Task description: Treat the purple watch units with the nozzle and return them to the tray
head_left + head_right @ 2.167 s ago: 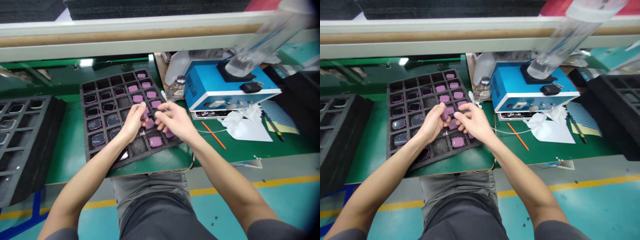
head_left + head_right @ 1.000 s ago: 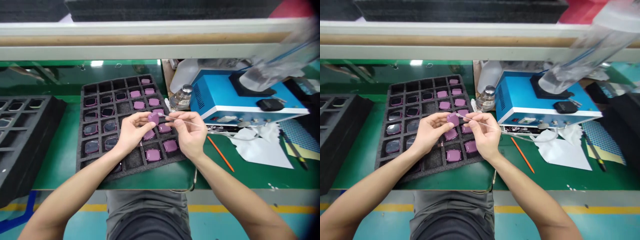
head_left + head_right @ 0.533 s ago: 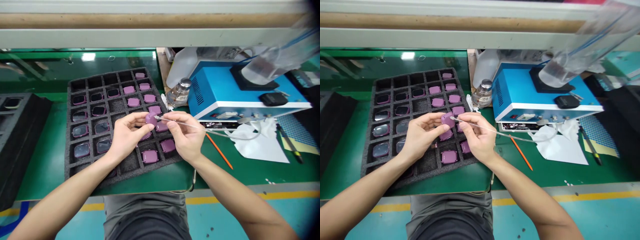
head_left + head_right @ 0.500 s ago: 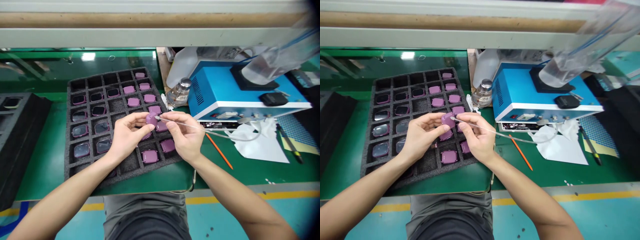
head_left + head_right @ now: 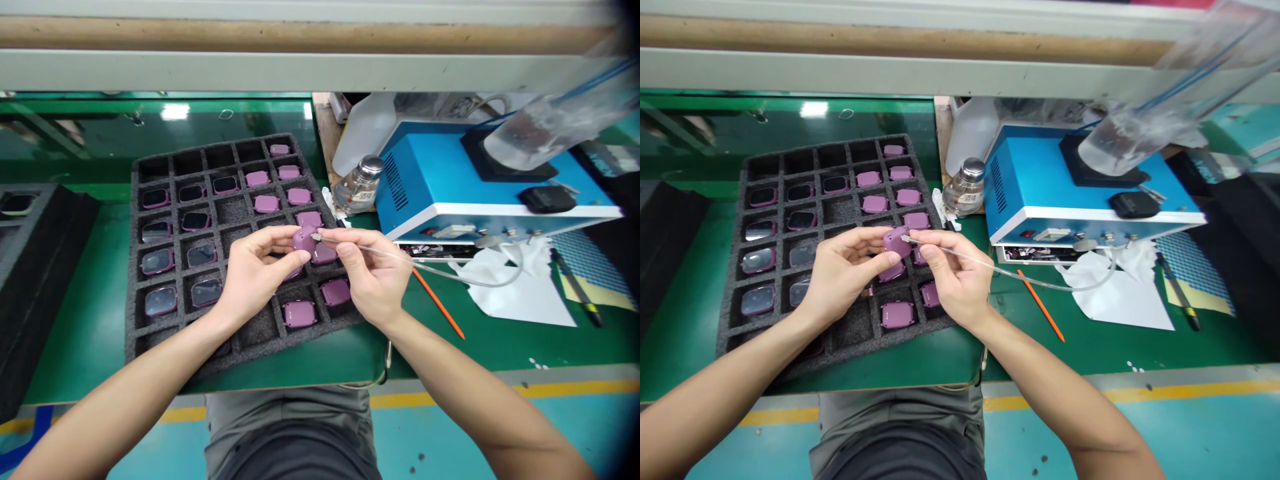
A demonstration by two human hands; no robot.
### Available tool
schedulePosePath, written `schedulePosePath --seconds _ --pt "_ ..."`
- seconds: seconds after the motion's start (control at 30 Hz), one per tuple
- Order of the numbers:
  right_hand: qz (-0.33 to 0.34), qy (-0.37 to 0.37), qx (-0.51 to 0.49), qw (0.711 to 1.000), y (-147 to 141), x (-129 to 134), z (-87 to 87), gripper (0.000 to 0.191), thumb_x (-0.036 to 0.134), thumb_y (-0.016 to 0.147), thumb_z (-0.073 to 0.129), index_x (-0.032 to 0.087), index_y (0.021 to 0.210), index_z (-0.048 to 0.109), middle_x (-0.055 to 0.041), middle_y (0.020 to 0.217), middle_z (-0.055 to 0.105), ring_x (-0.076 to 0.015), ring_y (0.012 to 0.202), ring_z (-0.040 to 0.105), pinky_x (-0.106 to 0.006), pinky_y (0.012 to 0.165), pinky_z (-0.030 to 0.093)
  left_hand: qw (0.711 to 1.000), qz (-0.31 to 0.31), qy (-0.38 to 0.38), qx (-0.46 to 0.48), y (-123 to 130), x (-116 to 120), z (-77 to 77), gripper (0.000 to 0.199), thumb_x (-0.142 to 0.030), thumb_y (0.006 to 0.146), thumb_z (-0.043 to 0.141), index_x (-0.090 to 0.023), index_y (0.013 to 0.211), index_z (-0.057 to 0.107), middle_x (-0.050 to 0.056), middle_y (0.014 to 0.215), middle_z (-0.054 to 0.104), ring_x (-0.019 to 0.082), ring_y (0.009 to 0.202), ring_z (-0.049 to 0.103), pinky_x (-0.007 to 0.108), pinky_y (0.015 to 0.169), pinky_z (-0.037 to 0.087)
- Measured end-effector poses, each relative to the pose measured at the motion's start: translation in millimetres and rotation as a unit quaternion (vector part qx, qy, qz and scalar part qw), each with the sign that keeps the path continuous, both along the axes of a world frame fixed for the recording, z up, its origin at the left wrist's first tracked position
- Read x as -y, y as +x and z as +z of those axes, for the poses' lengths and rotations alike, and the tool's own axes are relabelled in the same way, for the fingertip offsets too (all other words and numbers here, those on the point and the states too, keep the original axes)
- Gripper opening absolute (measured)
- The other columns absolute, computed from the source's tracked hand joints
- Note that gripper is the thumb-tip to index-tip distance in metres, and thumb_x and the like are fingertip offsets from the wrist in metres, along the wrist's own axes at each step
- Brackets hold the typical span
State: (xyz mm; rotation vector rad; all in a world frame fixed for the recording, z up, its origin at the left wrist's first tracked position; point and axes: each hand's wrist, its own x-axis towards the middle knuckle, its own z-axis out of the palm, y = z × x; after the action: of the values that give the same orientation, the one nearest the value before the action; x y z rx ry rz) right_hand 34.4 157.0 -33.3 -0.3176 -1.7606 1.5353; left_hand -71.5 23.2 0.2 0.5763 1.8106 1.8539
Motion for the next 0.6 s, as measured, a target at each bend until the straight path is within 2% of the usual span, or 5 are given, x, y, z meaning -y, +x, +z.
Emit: schedulePosePath --seconds 0.6 --pt "-0.001 0.003 0.003 1.000 -0.6 -0.4 -0.2 0.018 0.039 0.094 0.067 0.025 0.102 0.074 -0.0062 0.106 0.080 -0.0237 0.100 0.077 -0.045 0.095 0.064 1.000 0.003 -0.011 -0.014 -0.2 0.9 -1.5 0.035 -0.023 0.067 0.089 -0.017 0.101 0.079 0.006 0.091 0.078 0.019 0.084 0.072 0.028 0.072 0.060"
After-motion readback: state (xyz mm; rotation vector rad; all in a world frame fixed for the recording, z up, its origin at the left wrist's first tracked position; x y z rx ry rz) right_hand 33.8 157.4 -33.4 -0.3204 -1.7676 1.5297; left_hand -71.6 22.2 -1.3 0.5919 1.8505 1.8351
